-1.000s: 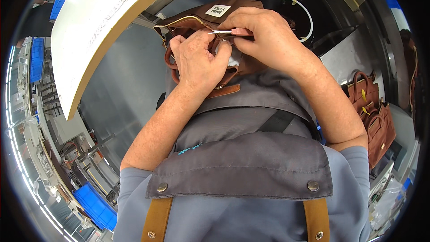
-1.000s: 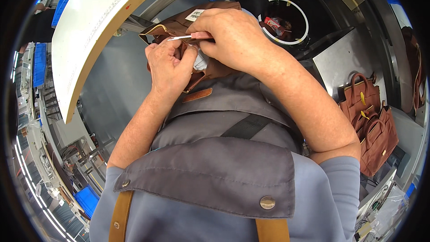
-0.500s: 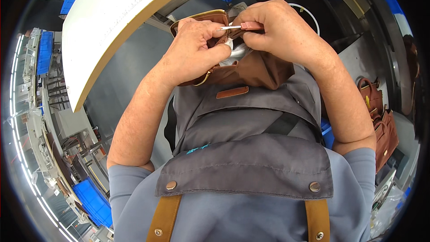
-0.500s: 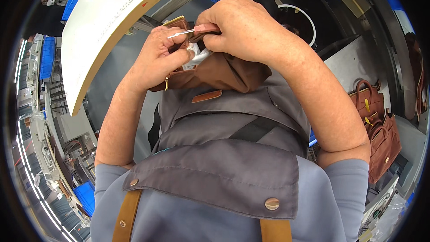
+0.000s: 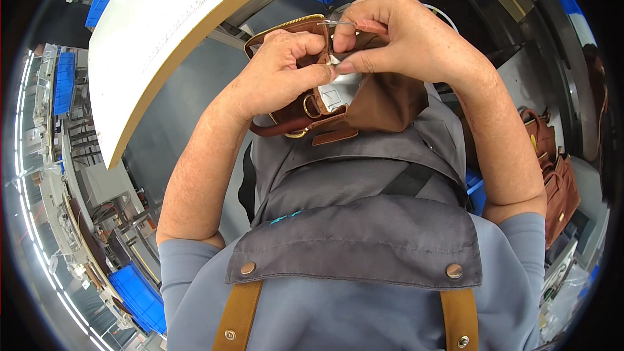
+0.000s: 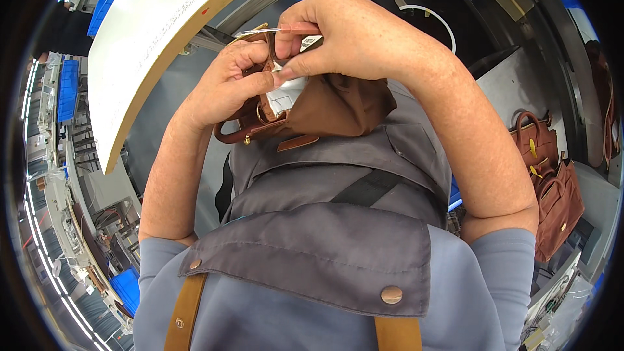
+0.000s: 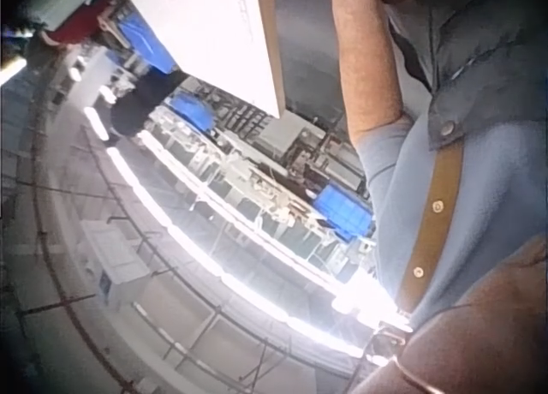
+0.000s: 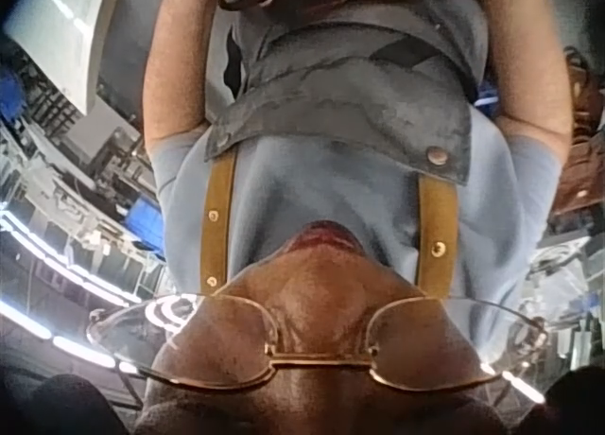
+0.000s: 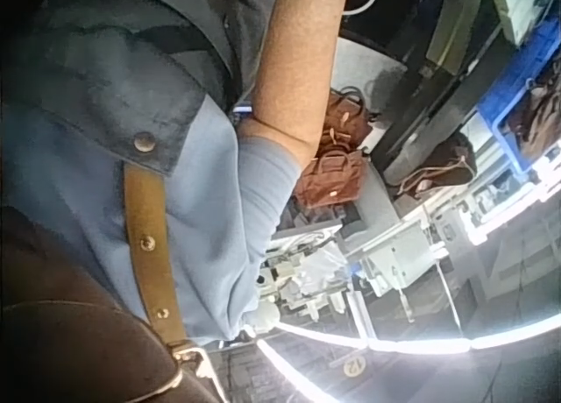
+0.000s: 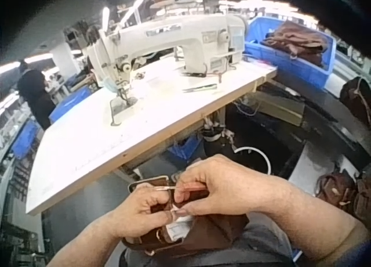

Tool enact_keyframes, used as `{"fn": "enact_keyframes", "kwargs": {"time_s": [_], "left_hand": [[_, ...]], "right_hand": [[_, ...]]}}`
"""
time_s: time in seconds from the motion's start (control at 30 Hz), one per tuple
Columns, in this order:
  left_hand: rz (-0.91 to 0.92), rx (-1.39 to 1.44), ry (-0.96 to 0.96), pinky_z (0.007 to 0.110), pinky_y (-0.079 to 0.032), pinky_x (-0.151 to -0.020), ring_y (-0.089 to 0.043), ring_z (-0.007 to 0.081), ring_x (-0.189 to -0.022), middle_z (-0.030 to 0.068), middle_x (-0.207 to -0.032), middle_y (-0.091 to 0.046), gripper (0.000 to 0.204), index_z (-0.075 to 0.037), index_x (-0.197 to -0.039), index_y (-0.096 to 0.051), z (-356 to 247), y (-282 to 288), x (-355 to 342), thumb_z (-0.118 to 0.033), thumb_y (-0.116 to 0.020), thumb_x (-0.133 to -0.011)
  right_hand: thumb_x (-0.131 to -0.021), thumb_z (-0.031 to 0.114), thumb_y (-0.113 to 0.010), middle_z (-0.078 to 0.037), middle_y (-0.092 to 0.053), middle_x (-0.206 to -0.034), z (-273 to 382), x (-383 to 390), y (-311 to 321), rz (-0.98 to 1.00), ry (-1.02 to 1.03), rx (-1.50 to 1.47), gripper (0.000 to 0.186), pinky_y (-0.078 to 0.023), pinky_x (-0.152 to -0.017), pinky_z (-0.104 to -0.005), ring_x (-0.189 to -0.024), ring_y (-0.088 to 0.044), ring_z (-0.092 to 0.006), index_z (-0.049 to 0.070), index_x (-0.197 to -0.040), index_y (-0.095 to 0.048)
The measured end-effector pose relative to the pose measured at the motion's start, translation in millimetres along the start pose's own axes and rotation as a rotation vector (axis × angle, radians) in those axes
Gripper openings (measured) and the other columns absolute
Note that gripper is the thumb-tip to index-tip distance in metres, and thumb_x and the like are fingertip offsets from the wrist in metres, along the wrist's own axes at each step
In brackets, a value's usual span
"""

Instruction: Hand-sewing a leather bag to repair or attach a component.

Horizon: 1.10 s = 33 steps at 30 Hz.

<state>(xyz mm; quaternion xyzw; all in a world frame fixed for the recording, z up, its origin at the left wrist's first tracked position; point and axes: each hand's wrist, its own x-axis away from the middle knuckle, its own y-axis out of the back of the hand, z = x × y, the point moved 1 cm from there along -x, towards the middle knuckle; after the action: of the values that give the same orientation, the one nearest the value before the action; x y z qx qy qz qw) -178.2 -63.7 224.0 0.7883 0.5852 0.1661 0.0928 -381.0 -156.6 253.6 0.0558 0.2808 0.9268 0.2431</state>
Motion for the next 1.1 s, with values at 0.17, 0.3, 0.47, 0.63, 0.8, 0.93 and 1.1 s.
{"fn": "enact_keyframes", "kwargs": {"time_s": [0.17,0.3,0.47,0.63,0.8,0.93,1.1], "left_hand": [[-0.007,0.047,0.040,0.026,-0.041,-0.060,-0.048,0.0066,-0.066,-0.0028,-0.071,-0.054,0.015,-0.002,-0.078,-0.062,-1,0,-2,-0.013,-0.067,-0.086],[0.089,0.097,0.102,0.023,-0.041,-0.061,-0.046,0.0039,-0.070,-0.0048,-0.078,-0.052,0.009,-0.001,-0.090,-0.064,-2,5,-6,-0.010,-0.064,-0.087],[0.121,0.250,0.145,0.022,-0.045,-0.063,-0.054,0.0041,-0.070,-0.0042,-0.078,-0.059,0.014,-0.001,-0.097,-0.068,0,7,-8,-0.008,-0.062,-0.086],[0.153,0.339,0.145,0.023,-0.047,-0.066,-0.058,0.0045,-0.075,-0.0019,-0.085,-0.065,0.020,0.000,-0.104,-0.069,8,8,-10,-0.008,-0.062,-0.087],[0.130,0.330,0.137,0.023,-0.048,-0.069,-0.058,0.0046,-0.077,-0.0025,-0.088,-0.065,0.023,0.000,-0.108,-0.069,5,6,-8,-0.010,-0.064,-0.088],[0.117,0.323,0.150,0.023,-0.048,-0.068,-0.057,0.0043,-0.076,-0.0039,-0.086,-0.062,0.024,-0.001,-0.110,-0.069,3,3,-7,-0.013,-0.066,-0.090],[0.056,0.150,0.103,0.023,-0.048,-0.064,-0.056,0.0042,-0.072,-0.0036,-0.084,-0.060,0.020,-0.002,-0.107,-0.069,3,-1,-9,-0.014,-0.066,-0.090]], "right_hand": [[-0.083,0.006,-0.075,0.000,-0.068,-0.077,0,-2,-1,-0.013,-0.028,0.011,0.011,-0.049,-0.069,-0.0234,-0.074,-0.061,-0.0071,0.000,-0.092,-0.072],[-0.084,0.007,-0.073,-0.002,-0.064,-0.070,0,-5,0,-0.063,0.016,0.088,0.011,-0.047,-0.063,-0.0263,-0.068,-0.055,-0.0072,-0.001,-0.092,-0.071],[-0.084,0.008,-0.074,-0.003,-0.058,-0.066,0,-7,-1,-0.090,0.054,0.102,0.012,-0.044,-0.060,-0.0298,-0.063,-0.050,-0.0098,-0.001,-0.091,-0.070],[-0.085,0.017,-0.075,-0.015,-0.071,-0.079,5,-12,5,-0.012,0.016,0.141,0.018,-0.053,-0.070,-0.0382,-0.077,-0.070,-0.0260,0.001,-0.091,-0.073],[-0.086,0.017,-0.076,-0.013,-0.072,-0.080,5,-16,10,0.062,-0.014,0.122,0.018,-0.053,-0.071,-0.0364,-0.077,-0.069,-0.0227,0.001,-0.095,-0.074],[-0.086,0.005,-0.074,-0.004,-0.062,-0.068,4,-13,5,0.026,0.012,0.059,0.008,-0.048,-0.066,-0.0281,-0.067,-0.055,-0.0094,-0.001,-0.091,-0.072],[-0.087,0.006,-0.074,-0.003,-0.066,-0.072,1,-12,9,0.031,-0.024,0.031,0.008,-0.049,-0.067,-0.0274,-0.069,-0.058,-0.0087,-0.001,-0.092,-0.073]]}}
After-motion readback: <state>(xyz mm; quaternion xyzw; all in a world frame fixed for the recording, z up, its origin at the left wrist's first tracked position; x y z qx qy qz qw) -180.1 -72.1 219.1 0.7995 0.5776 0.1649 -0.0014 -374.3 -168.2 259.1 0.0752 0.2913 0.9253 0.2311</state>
